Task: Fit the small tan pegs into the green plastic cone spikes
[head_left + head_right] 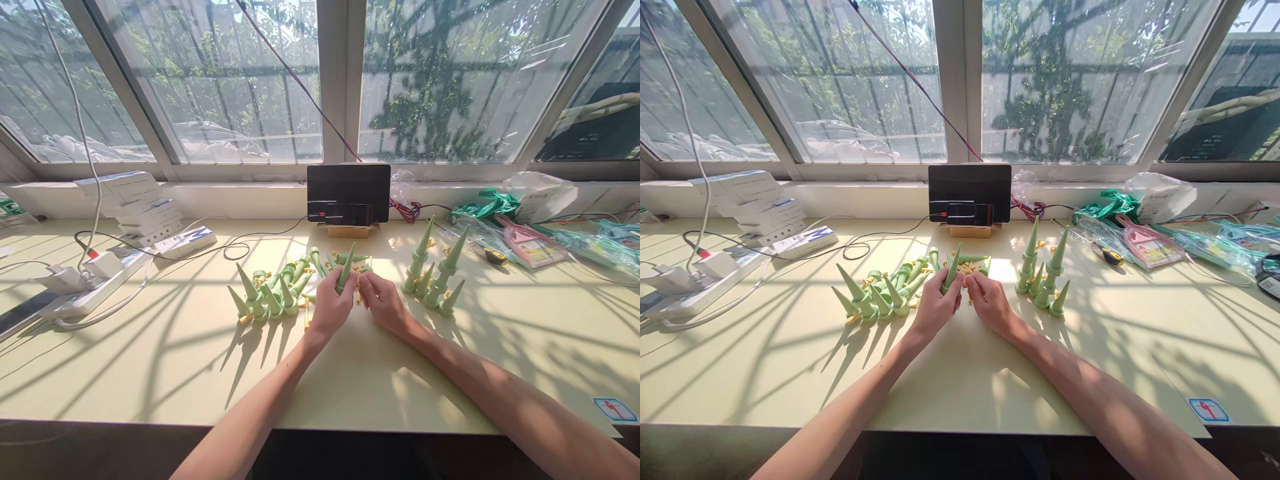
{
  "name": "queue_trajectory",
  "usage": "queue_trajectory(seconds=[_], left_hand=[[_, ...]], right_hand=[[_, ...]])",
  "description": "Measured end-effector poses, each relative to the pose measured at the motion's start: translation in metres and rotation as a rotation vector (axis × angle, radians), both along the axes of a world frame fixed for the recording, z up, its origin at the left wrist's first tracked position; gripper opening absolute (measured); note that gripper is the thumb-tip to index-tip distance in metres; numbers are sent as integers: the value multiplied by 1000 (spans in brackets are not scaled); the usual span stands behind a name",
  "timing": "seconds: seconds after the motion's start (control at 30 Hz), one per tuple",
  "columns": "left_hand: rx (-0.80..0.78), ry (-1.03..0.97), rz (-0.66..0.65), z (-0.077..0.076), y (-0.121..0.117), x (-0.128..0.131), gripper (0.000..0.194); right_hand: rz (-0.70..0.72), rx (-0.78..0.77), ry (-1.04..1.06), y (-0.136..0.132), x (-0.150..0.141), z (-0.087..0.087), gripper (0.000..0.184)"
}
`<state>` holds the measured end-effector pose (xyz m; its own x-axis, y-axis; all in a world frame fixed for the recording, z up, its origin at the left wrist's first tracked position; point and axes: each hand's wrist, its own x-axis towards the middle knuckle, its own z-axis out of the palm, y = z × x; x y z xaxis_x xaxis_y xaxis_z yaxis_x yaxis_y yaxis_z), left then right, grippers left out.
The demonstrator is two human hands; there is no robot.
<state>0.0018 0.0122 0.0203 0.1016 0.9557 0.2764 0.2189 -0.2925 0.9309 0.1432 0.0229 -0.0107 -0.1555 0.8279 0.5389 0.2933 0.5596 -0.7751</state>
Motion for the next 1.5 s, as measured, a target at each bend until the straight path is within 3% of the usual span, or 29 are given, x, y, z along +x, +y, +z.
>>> queue_trajectory(seconds=[0.33, 0.93, 1.23, 1.5], left_hand=[[-17, -15, 34, 2, 0, 1, 32], [2, 25, -7, 1, 0, 0, 33], [-4, 9, 31, 2, -1, 0, 32], [9, 24, 13, 0, 1, 0, 31]], right_hand=[[54, -33, 74, 0, -2, 1, 32], [0, -38, 11, 1, 1, -3, 48], [43, -22, 25, -2, 0, 2, 34], [31, -40, 16, 0, 1, -2, 39]])
